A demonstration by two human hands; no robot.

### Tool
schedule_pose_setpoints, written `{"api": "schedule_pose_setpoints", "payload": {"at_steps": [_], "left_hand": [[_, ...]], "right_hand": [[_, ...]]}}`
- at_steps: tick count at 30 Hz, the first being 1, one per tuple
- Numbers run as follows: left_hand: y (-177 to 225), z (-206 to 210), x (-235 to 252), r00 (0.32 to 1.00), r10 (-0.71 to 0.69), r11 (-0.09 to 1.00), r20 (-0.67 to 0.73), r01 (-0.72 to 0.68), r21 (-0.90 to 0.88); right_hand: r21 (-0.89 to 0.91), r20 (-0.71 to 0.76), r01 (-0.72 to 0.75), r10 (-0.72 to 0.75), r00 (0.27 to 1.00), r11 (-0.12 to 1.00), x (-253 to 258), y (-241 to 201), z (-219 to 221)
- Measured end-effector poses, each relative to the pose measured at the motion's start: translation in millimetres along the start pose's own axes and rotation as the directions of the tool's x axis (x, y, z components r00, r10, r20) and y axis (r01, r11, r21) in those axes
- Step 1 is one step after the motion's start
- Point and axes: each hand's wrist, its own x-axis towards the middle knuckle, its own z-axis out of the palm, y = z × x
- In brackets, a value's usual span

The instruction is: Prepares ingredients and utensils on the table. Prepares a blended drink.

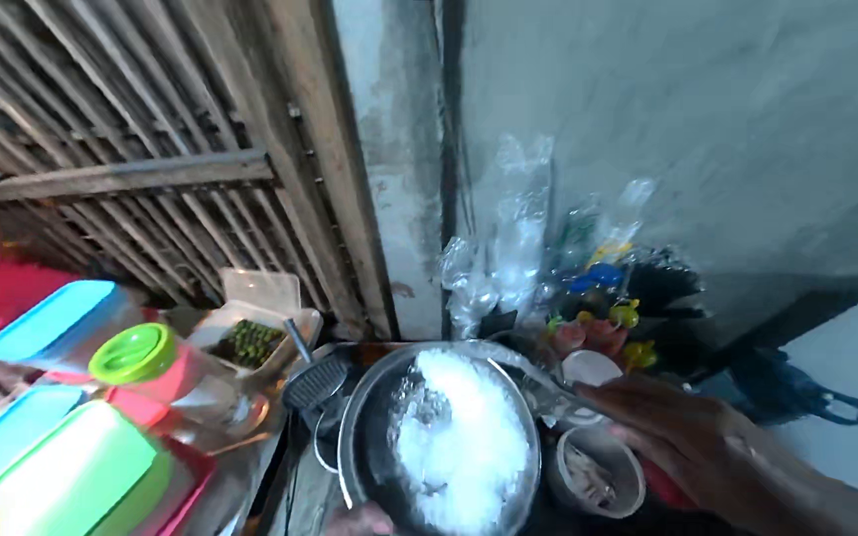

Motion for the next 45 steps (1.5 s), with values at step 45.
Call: {"api": "schedule_pose_setpoints", "payload": {"at_steps": [45], "left_hand": [[6,176,172,0.981,0.173,0.976,-0.088,-0.183,-0.122]], "right_hand": [[0.581,0.729,-0.782,0.285,0.623,0.225,9,145,14]]}}
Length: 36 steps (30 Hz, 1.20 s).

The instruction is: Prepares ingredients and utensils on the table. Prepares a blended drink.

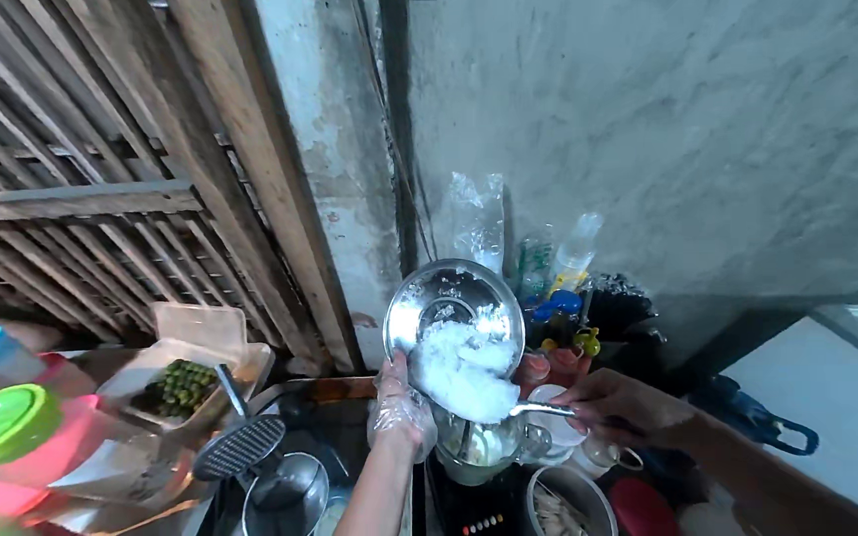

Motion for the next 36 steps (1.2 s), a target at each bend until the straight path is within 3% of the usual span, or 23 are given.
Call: {"api": "schedule_pose_setpoints", "payload": {"at_steps": [10,14,19,22,24,26,28,30,33,36], "left_hand": [[-6,-7,14,0.994,0.099,0.995,0.043,-0.098,-0.031],[-14,-6,17,0.993,0.119,0.984,0.024,-0.115,-0.139],[-16,-3,13,0.987,0.162,0.983,-0.005,-0.162,-0.089],[-17,-4,10,0.979,0.200,0.980,-0.027,-0.199,0.024],[-16,-3,5,0.969,0.247,0.959,-0.016,-0.243,0.147],[-18,-2,5,0.964,0.266,0.953,-0.005,-0.263,0.150],[-19,3,5,0.963,0.270,0.961,-0.026,-0.268,0.064],[-19,5,4,0.962,0.272,0.957,-0.032,-0.267,0.110],[-21,5,7,0.969,0.242,0.947,-0.044,-0.227,0.229],[-19,12,8,0.976,0.205,0.972,-0.078,-0.194,0.130]], "right_hand": [[-0.176,0.038,-0.213,0.222,0.974,0.961,-34,-57,-25],[-0.360,0.032,-0.265,0.296,0.955,0.895,-7,-87,-4],[-0.467,-0.016,-0.385,0.428,0.904,0.796,7,-117,24],[-0.683,-0.061,-0.226,0.255,0.965,0.695,-27,-128,18],[-0.790,-0.182,-0.158,0.021,0.983,0.593,-52,-122,20],[-0.860,-0.245,-0.018,-0.382,0.891,0.510,-62,-94,17],[-0.915,-0.248,0.066,-0.683,0.687,0.398,-52,-61,15],[-0.941,-0.250,0.041,-0.776,0.579,0.335,-35,-30,13],[-0.935,-0.275,0.025,-0.764,0.584,0.355,-18,14,19],[-0.870,-0.364,0.061,-0.722,0.588,0.489,-7,41,41]]}}
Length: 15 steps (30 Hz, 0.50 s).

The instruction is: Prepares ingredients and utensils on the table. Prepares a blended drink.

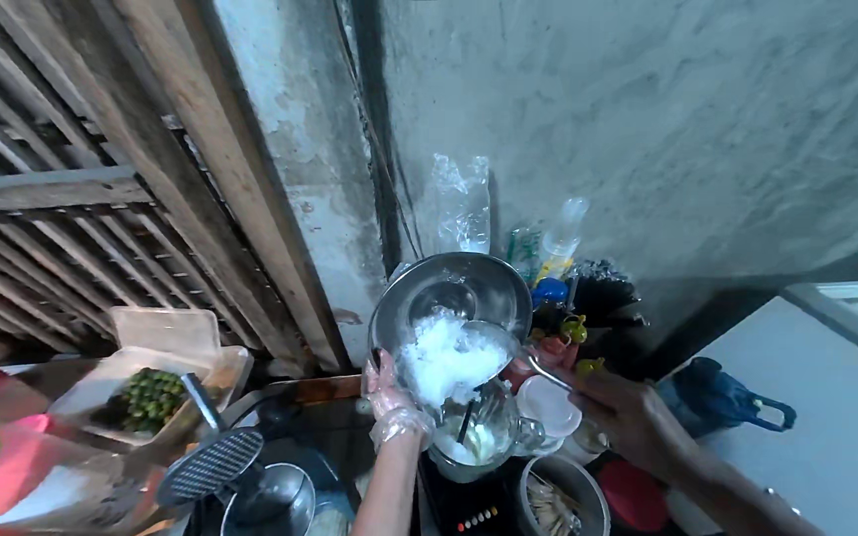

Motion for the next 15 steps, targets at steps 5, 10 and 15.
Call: {"api": "schedule_pose_setpoints", "payload": {"at_steps": [5,10,15], "left_hand": [[2,-1,3,0.996,0.068,0.997,0.050,-0.070,0.032],[-10,-7,23,0.963,0.182,0.983,0.198,-0.179,-0.033],[-13,-9,29,0.926,0.257,0.966,0.278,-0.236,-0.106]], "right_hand": [[0.099,-0.070,-0.098,0.105,0.992,0.990,-29,-28,25],[0.049,-0.084,-0.193,0.196,0.977,0.980,-53,-53,23],[-0.086,-0.092,-0.103,0.095,0.991,0.991,-69,-70,16]]}}
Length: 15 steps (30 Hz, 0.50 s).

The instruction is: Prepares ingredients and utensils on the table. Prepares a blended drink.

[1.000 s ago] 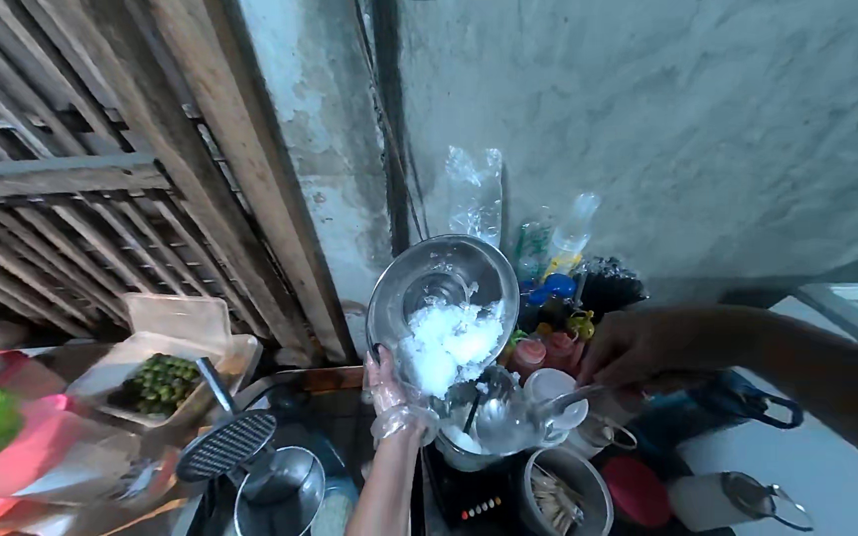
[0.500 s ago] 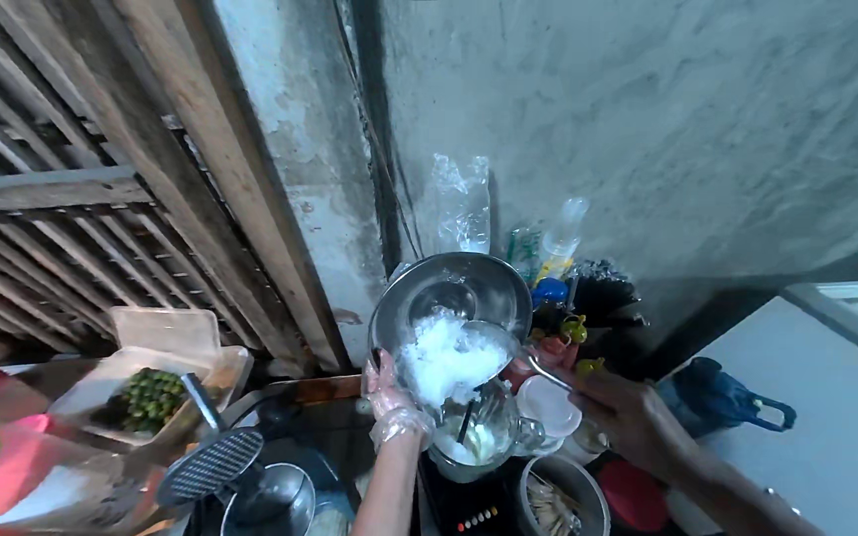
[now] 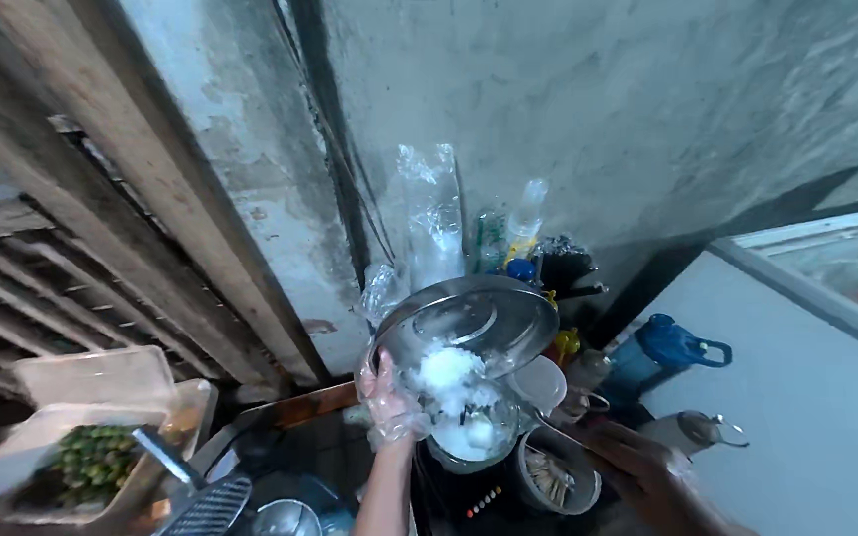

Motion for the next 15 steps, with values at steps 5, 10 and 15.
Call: {"api": "schedule_pose_setpoints", "payload": {"at_steps": [5,10,15], "left_hand": [[-6,-6,6,0.995,0.049,0.997,0.091,-0.044,-0.057],[-9,-7,5,0.990,0.003,0.992,0.140,0.014,-0.122],[-2,-6,3,0.983,0.008,0.981,0.185,0.027,-0.190]], "right_hand": [[-0.092,-0.153,0.053,-0.067,0.986,0.994,10,-4,-4],[-0.088,-0.121,-0.061,0.051,0.991,0.994,4,-7,24],[-0.108,-0.181,0.043,-0.062,0.981,0.993,24,-38,23]]}}
